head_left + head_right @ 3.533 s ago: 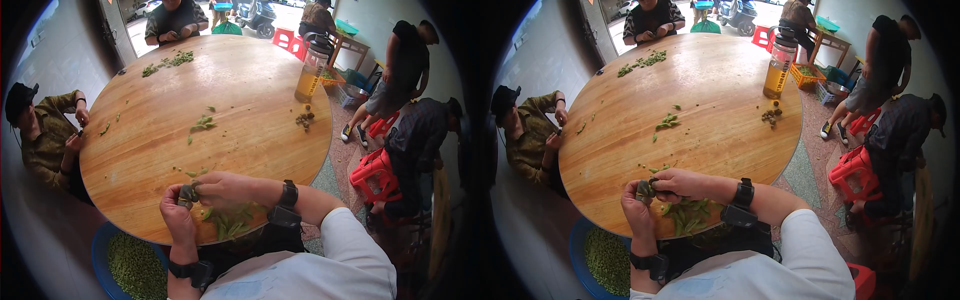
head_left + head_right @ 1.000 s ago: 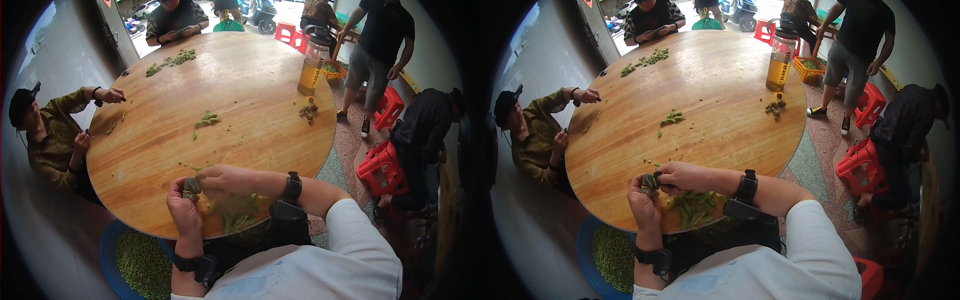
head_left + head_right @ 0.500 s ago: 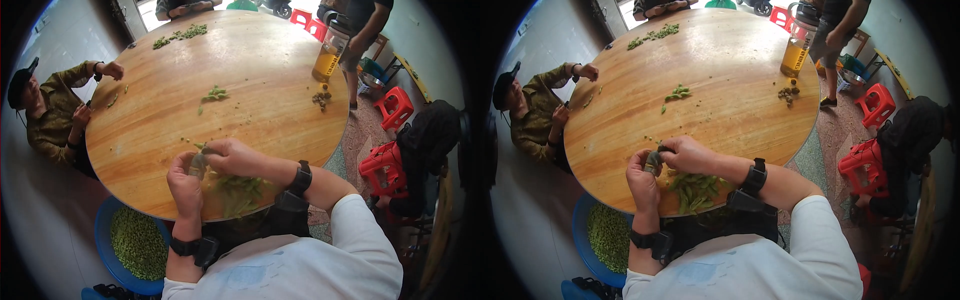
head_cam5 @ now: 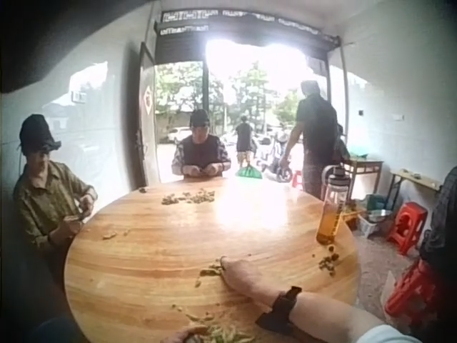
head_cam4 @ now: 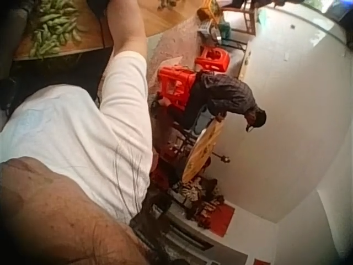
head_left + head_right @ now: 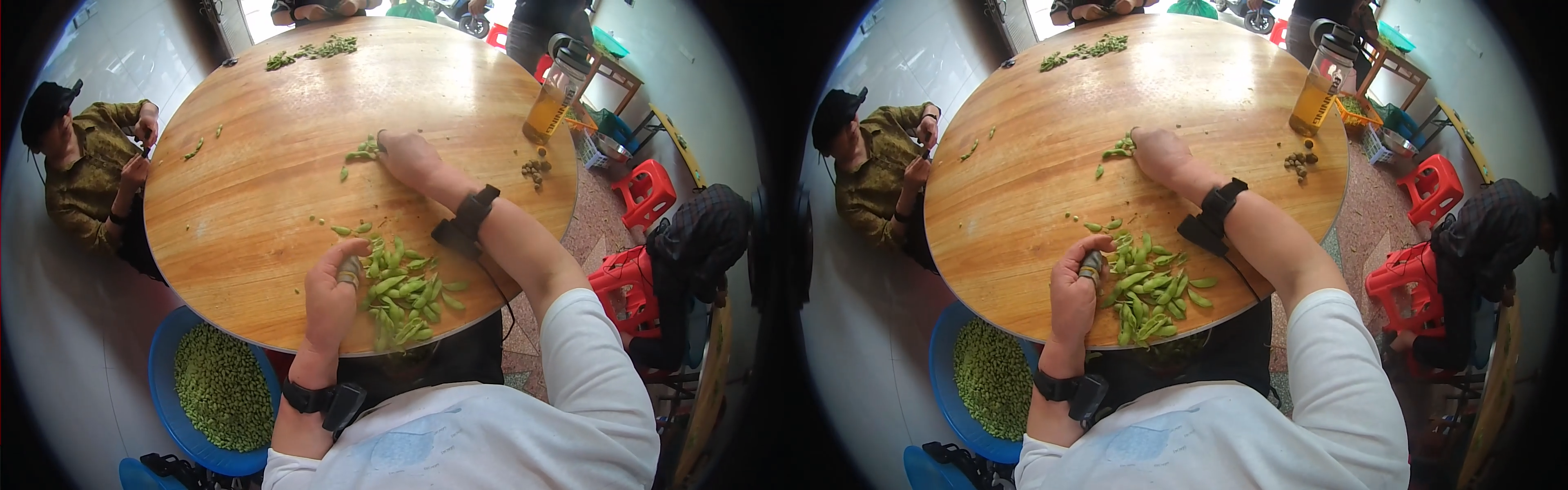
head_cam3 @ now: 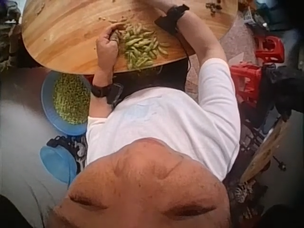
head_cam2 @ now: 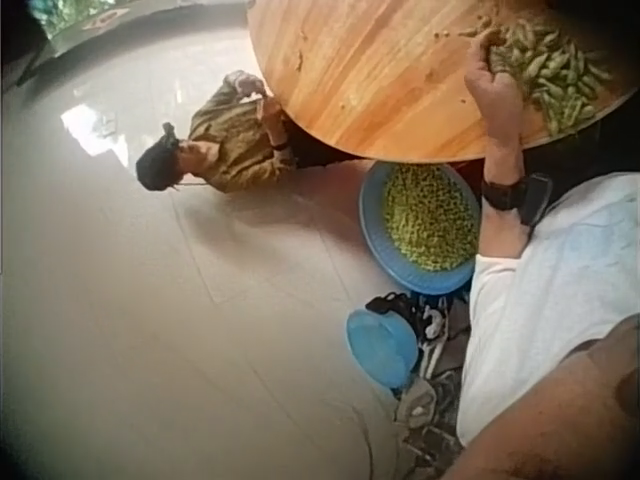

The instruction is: Shelling edamame beans by hand at a table with other workers.

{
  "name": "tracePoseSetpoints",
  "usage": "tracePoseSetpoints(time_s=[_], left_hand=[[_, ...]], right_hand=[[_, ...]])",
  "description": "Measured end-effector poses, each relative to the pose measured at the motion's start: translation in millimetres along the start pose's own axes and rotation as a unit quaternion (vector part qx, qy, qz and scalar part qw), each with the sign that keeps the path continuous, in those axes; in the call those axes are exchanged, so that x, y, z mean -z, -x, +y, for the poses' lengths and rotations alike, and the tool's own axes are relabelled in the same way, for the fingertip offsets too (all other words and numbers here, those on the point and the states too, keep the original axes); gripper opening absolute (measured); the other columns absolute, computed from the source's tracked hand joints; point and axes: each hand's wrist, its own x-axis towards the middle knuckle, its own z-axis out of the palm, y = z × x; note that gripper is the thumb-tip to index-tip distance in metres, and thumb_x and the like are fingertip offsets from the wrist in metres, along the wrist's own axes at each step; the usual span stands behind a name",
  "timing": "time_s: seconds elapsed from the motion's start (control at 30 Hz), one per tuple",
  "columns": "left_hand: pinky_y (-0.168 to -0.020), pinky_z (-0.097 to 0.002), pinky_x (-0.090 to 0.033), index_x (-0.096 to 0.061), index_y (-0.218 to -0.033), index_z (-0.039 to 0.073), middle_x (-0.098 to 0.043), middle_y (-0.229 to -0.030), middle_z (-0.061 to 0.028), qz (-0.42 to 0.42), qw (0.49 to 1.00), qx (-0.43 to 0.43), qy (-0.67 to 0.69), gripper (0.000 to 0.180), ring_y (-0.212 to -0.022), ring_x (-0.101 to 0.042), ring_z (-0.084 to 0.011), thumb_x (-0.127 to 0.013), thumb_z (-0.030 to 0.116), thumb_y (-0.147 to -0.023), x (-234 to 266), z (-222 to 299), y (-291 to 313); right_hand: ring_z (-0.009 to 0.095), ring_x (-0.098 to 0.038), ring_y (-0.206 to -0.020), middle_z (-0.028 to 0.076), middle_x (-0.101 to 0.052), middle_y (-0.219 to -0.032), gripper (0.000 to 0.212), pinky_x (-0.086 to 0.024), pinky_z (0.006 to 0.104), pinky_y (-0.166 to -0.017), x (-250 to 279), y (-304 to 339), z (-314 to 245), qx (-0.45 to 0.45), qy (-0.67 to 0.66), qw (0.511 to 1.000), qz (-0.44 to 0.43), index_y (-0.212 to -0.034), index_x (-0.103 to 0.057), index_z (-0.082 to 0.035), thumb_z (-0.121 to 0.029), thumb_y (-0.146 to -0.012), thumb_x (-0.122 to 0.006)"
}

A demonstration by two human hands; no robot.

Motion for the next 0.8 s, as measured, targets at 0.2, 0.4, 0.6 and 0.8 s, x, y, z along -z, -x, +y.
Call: tracePoseSetpoints(time_s=[0.2,0.4,0.6,0.8], left_hand=[[-0.068,-0.0182,-0.042,-0.055,-0.115,0.001,-0.059,-0.096,-0.0018,0.037,0.995,-0.009,0.094,0.035,-0.080,-0.052,-0.0059,-0.043,-0.010,-0.084,2,1,-2],[-0.063,-0.0165,-0.045,-0.054,-0.118,0.000,-0.060,-0.097,-0.0046,0.054,0.977,0.001,0.205,0.036,-0.078,-0.054,-0.0065,-0.047,-0.009,-0.084,5,2,-1],[-0.064,-0.0201,-0.049,-0.058,-0.108,0.000,-0.063,-0.100,-0.0068,0.028,0.971,-0.037,0.235,0.024,-0.081,-0.060,-0.0107,-0.056,-0.001,-0.084,21,-9,2],[-0.062,-0.0200,-0.049,-0.057,-0.108,0.000,-0.064,-0.096,-0.0063,0.052,0.940,-0.010,0.337,0.024,-0.074,-0.059,-0.0088,-0.058,-0.002,-0.083,21,-8,-5]], right_hand=[[0.039,-0.061,-0.079,0.023,-0.062,-0.082,0.018,-0.048,0.0453,-0.073,5,27,-10,0.028,-0.008,0.999,0.020,-0.084,-0.059,0.001,-0.016,-0.079,-0.058],[0.006,-0.043,-0.047,-0.002,-0.049,-0.058,0.027,-0.031,0.0219,-0.042,28,89,-62,-0.069,-0.536,0.791,-0.287,-0.072,-0.055,-0.004,-0.026,-0.087,-0.061],[0.003,-0.038,-0.046,-0.004,-0.046,-0.059,0.026,-0.026,0.0190,-0.040,32,109,-85,-0.091,-0.600,0.728,-0.319,-0.075,-0.053,-0.006,-0.026,-0.092,-0.054],[0.005,-0.039,-0.052,-0.003,-0.047,-0.062,0.029,-0.032,0.0206,-0.047,33,110,-79,-0.046,-0.592,0.731,-0.336,-0.076,-0.051,-0.005,-0.024,-0.096,-0.043]])
